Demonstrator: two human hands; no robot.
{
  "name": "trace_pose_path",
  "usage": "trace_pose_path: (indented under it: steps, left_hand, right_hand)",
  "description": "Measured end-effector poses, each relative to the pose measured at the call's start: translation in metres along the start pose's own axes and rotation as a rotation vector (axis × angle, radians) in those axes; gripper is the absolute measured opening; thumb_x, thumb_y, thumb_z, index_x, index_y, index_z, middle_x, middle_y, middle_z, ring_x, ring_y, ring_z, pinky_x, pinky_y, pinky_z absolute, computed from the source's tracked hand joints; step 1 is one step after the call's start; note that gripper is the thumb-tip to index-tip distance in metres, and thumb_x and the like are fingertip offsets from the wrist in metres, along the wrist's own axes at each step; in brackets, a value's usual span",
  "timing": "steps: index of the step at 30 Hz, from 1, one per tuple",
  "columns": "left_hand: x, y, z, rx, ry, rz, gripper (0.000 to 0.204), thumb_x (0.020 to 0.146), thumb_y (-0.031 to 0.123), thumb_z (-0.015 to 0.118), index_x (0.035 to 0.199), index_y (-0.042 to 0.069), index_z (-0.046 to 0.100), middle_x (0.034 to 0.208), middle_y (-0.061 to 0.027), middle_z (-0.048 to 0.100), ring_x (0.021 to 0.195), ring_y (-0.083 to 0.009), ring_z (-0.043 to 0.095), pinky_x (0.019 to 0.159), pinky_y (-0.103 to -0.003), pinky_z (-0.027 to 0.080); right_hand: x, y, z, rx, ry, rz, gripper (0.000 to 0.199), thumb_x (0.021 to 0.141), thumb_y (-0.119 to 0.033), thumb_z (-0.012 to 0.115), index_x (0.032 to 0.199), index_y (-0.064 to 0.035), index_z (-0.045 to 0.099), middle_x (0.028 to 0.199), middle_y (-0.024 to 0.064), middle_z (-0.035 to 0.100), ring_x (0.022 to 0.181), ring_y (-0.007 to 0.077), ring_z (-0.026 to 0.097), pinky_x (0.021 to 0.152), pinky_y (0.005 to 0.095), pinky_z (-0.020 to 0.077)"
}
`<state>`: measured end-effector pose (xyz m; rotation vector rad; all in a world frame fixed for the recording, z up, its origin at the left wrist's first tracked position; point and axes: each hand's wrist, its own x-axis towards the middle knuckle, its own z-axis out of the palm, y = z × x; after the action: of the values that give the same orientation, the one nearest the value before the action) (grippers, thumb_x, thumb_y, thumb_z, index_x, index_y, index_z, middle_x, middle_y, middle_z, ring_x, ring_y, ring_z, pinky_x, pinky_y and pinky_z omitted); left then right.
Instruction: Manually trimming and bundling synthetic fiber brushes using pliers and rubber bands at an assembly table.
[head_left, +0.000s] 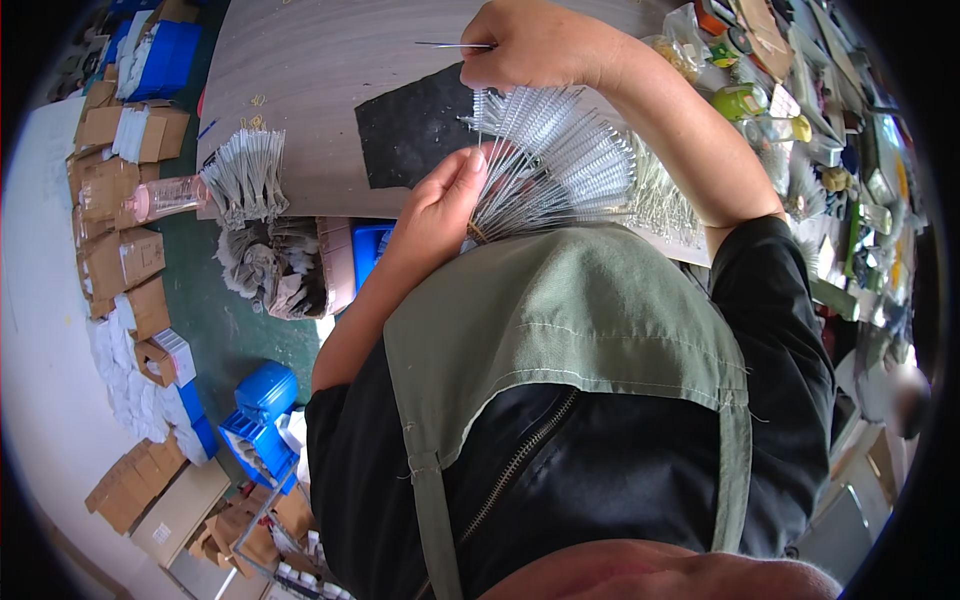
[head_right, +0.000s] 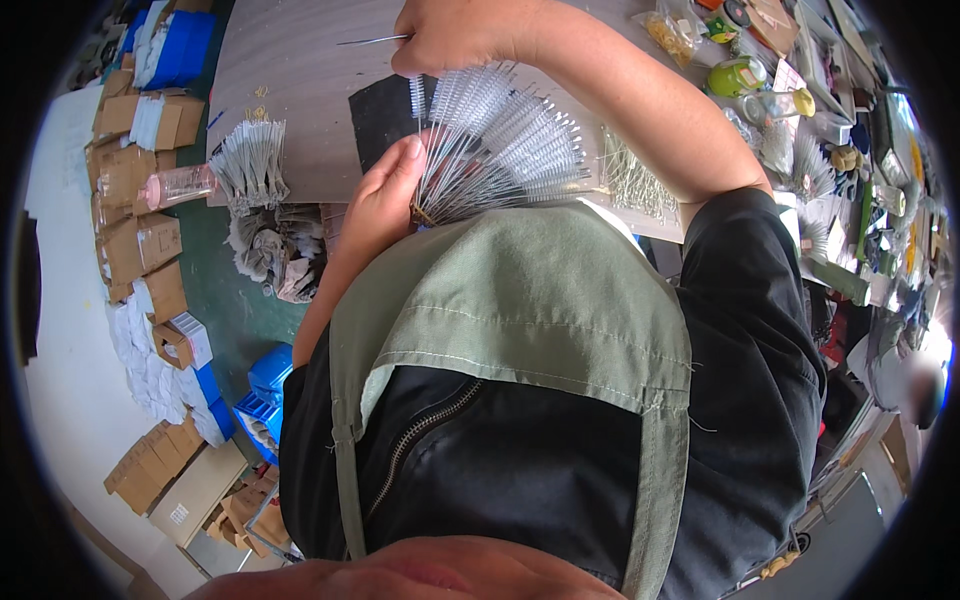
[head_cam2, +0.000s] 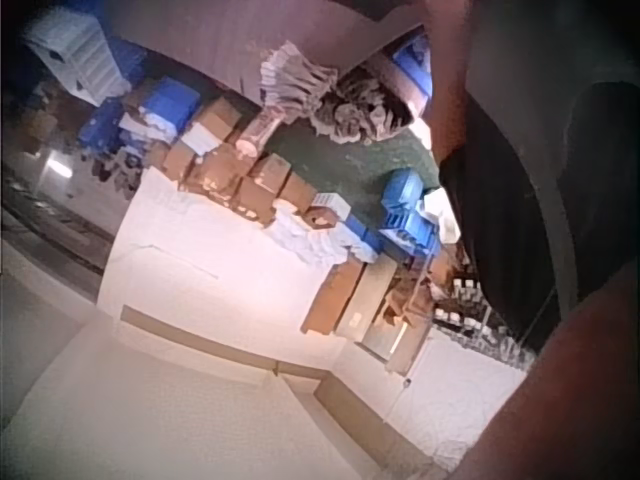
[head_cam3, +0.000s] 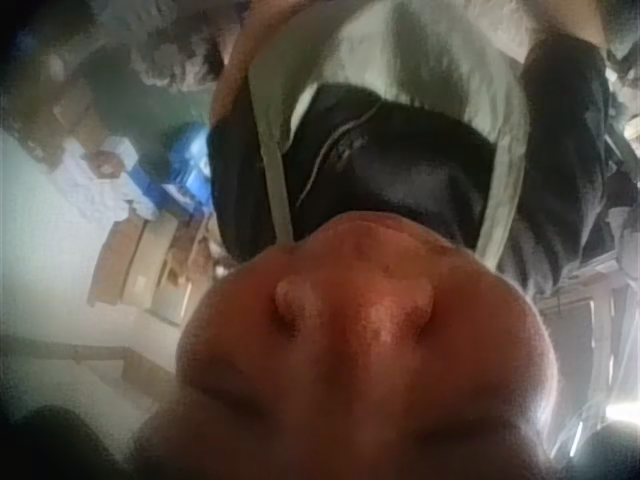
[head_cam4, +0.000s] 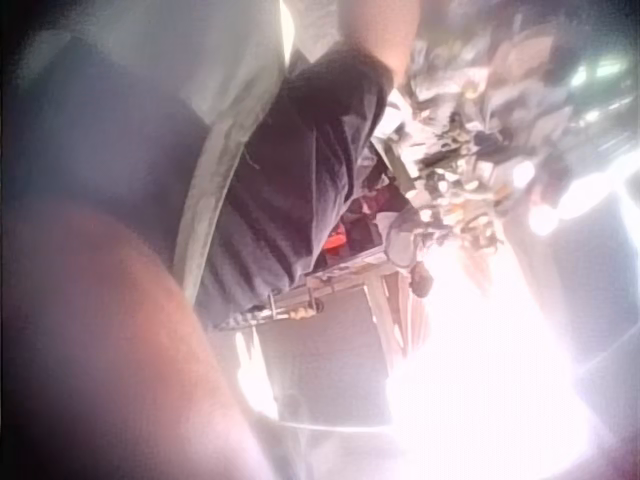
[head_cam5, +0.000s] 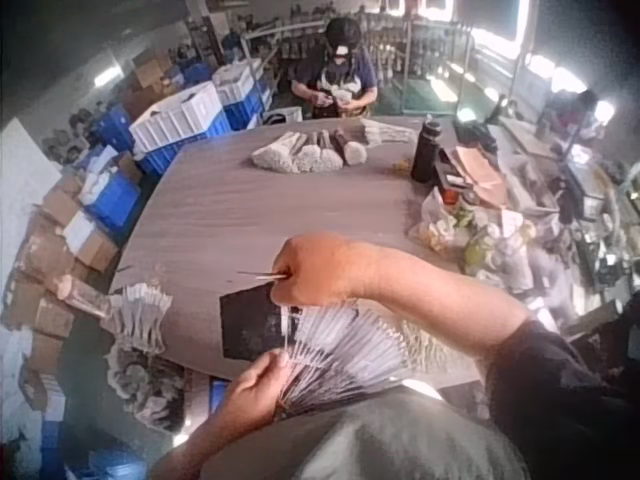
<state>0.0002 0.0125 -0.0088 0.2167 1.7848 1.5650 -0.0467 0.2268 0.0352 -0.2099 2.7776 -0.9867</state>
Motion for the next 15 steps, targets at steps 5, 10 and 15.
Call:
trace_pose_path:
  steps: [5, 10, 15]
  left_hand:
    - [-0.001, 0.002, 0.001, 0.106, 0.006, 0.071, 0.036, 0.101, 0.032, 0.047, 0.109, -0.001, 0.060, 0.085, 0.0007, 0.059, 0.081, -0.0056, 0.049, 0.075, -0.022, 0.042]
    - [-0.002, 0.006, 0.001, 0.160, 0.042, 0.031, 0.036, 0.101, 0.031, 0.045, 0.109, -0.001, 0.060, 0.089, -0.0015, 0.062, 0.084, -0.0066, 0.051, 0.078, -0.023, 0.043]
    - [-0.003, 0.005, 0.000, 0.201, 0.061, 0.024, 0.036, 0.101, 0.030, 0.045, 0.109, -0.001, 0.060, 0.090, -0.0025, 0.062, 0.085, -0.0074, 0.052, 0.080, -0.024, 0.043]
  right_hand:
    - [0.002, 0.005, 0.008, -0.011, 0.002, -0.047, 0.036, 0.079, -0.032, 0.059, 0.080, 0.0023, 0.067, 0.078, 0.0245, 0.065, 0.073, 0.0382, 0.064, 0.068, 0.0443, 0.0482]
    - [-0.004, 0.009, 0.001, 0.003, 0.047, -0.093, 0.052, 0.091, -0.048, 0.053, 0.085, 0.0017, 0.066, 0.078, 0.0241, 0.064, 0.076, 0.0399, 0.063, 0.068, 0.0430, 0.0484]
    - [-0.027, -0.008, -0.014, 0.205, 0.211, -0.188, 0.059, 0.095, -0.056, 0.040, 0.102, 0.0005, 0.058, 0.079, 0.0234, 0.062, 0.079, 0.0415, 0.062, 0.068, 0.0439, 0.0478]
